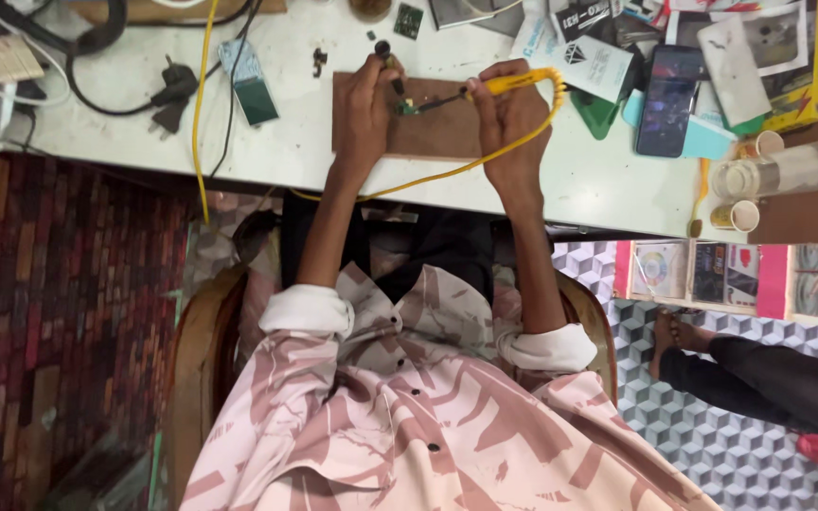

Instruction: The person uses a soldering iron and tweezers to work on a small green circuit board placed on a wooden board. They repeatedly apply heat to specific points on the board while holding it steady with tweezers.

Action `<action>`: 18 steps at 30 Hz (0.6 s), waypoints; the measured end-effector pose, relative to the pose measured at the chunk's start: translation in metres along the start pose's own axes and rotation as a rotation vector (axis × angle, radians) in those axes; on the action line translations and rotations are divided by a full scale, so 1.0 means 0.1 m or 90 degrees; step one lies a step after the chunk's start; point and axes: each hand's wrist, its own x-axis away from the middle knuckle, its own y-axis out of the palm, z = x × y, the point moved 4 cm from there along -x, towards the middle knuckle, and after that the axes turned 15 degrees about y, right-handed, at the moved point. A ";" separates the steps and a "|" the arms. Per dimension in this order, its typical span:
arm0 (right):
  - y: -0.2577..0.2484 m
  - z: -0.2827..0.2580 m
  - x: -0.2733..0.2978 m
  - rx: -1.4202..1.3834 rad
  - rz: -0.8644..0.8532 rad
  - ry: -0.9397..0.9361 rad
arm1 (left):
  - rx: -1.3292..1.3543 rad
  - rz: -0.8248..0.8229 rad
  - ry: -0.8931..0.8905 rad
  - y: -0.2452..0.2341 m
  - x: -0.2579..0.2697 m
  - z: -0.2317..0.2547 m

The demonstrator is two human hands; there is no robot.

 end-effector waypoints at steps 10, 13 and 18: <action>-0.02 -0.02 0.08 0.027 0.058 -0.093 | -0.008 0.000 -0.011 -0.04 -0.09 0.10; -0.02 0.18 0.16 -0.080 0.059 0.035 | -0.009 0.009 -0.027 -0.02 -0.06 0.08; -0.14 0.35 0.35 -0.243 0.212 -0.022 | -0.016 0.016 -0.015 -0.07 -0.09 0.15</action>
